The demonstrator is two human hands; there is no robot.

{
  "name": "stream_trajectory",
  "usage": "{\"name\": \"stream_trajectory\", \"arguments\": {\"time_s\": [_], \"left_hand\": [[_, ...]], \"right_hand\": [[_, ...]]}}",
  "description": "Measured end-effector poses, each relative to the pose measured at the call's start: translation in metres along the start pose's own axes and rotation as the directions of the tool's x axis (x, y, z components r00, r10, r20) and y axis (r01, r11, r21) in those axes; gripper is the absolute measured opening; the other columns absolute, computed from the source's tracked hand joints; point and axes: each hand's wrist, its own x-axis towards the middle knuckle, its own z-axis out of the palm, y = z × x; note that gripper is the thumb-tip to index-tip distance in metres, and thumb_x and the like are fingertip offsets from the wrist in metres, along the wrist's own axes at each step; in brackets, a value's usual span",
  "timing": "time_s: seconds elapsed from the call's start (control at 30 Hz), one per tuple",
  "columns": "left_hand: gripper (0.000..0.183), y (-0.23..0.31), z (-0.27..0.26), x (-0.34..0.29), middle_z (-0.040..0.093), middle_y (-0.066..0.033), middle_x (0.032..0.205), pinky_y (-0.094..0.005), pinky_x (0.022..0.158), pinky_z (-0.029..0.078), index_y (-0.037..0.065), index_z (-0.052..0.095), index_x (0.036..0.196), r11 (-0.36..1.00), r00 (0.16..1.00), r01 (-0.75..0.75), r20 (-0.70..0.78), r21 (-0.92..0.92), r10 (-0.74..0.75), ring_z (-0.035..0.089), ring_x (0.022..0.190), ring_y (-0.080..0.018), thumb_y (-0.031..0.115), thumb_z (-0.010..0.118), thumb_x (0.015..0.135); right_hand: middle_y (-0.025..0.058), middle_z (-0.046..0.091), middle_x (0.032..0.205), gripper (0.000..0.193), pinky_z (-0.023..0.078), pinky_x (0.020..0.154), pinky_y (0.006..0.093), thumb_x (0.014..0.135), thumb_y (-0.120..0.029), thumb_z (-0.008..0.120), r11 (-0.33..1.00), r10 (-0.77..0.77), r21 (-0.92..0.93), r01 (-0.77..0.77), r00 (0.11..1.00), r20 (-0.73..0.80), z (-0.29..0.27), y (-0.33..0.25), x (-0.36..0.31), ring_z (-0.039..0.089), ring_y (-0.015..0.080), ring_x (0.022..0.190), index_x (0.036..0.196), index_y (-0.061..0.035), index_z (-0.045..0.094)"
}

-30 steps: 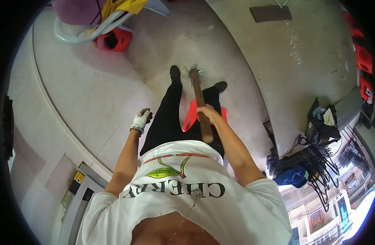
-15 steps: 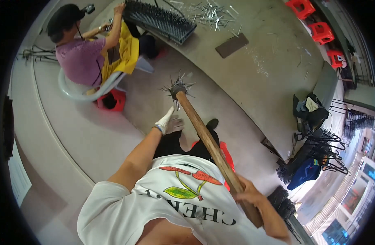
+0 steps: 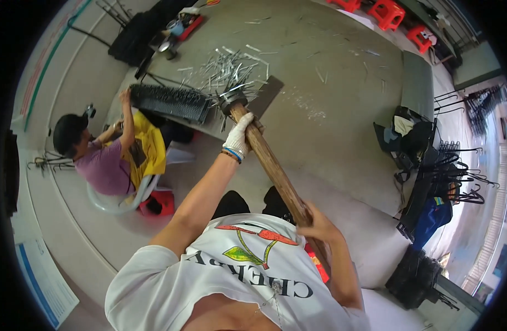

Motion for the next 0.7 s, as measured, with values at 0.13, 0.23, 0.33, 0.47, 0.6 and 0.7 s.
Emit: {"name": "stream_trajectory", "arguments": {"time_s": [0.13,0.23,0.33,0.47,0.6,0.7], "left_hand": [[0.031,0.019,0.044,0.030,0.059,-0.0069,0.090,-0.0394,0.082,0.051,0.009,0.054,0.101,0.999,0.997,-0.032,0.063,-0.015,0.033,0.060,0.084,-0.0221,0.029,0.067,0.080],[0.061,0.068,0.050,0.072,0.057,-0.0113,0.110,-0.0459,0.091,0.047,0.010,0.048,0.118,0.999,0.985,-0.003,0.173,-0.047,0.011,0.058,0.098,-0.0291,0.054,0.062,0.077],[0.076,0.085,0.047,0.112,0.054,-0.0183,0.113,-0.0513,0.092,0.044,0.010,0.040,0.125,1.000,0.974,0.012,0.226,-0.023,-0.006,0.057,0.100,-0.0361,0.060,0.062,0.072],[0.080,0.105,0.035,0.149,0.054,-0.0142,0.115,-0.0514,0.092,0.043,0.009,0.042,0.124,0.990,0.971,0.058,0.239,-0.126,-0.026,0.054,0.104,-0.0330,0.061,0.065,0.068],[0.088,0.120,-0.003,0.189,0.053,-0.0109,0.118,-0.0498,0.094,0.043,0.006,0.041,0.127,0.999,0.941,-0.038,0.335,-0.003,0.037,0.053,0.108,-0.0288,0.062,0.067,0.063],[0.092,0.147,-0.009,0.196,0.051,-0.0110,0.122,-0.0486,0.095,0.042,0.006,0.040,0.129,0.994,0.885,0.079,0.465,-0.070,-0.038,0.051,0.110,-0.0288,0.061,0.069,0.061]], "right_hand": [[0.0140,0.059,0.083,0.049,0.045,0.071,0.0323,0.060,-0.014,0.069,0.942,-0.080,-0.337,-0.015,0.960,-0.269,-0.004,-0.052,0.064,0.055,0.0214,0.077,0.103,0.0023,0.053],[0.0178,0.058,0.077,0.039,0.045,0.066,0.0347,0.060,-0.012,0.065,0.900,-0.238,-0.425,0.094,0.924,-0.300,-0.012,-0.062,0.090,0.056,0.0257,0.070,0.095,0.0021,0.054],[0.0185,0.058,0.075,0.037,0.045,0.065,0.0356,0.061,-0.011,0.065,0.913,-0.208,-0.406,0.052,0.914,-0.350,-0.012,-0.085,0.115,0.056,0.0263,0.067,0.093,0.0018,0.054],[0.0197,0.059,0.076,0.035,0.046,0.066,0.0360,0.061,-0.011,0.065,0.903,-0.144,-0.426,-0.053,0.897,-0.418,-0.006,-0.111,0.152,0.057,0.0273,0.068,0.093,0.0012,0.055],[0.0199,0.057,0.075,0.037,0.045,0.066,0.0361,0.060,-0.012,0.066,0.909,-0.095,-0.405,-0.096,0.900,-0.426,0.008,-0.131,0.170,0.056,0.0264,0.068,0.092,0.0019,0.054],[0.0206,0.057,0.075,0.040,0.045,0.065,0.0365,0.058,-0.013,0.067,0.922,-0.064,-0.371,-0.114,0.898,-0.435,0.006,-0.143,0.186,0.055,0.0274,0.068,0.093,0.0033,0.054]]}}
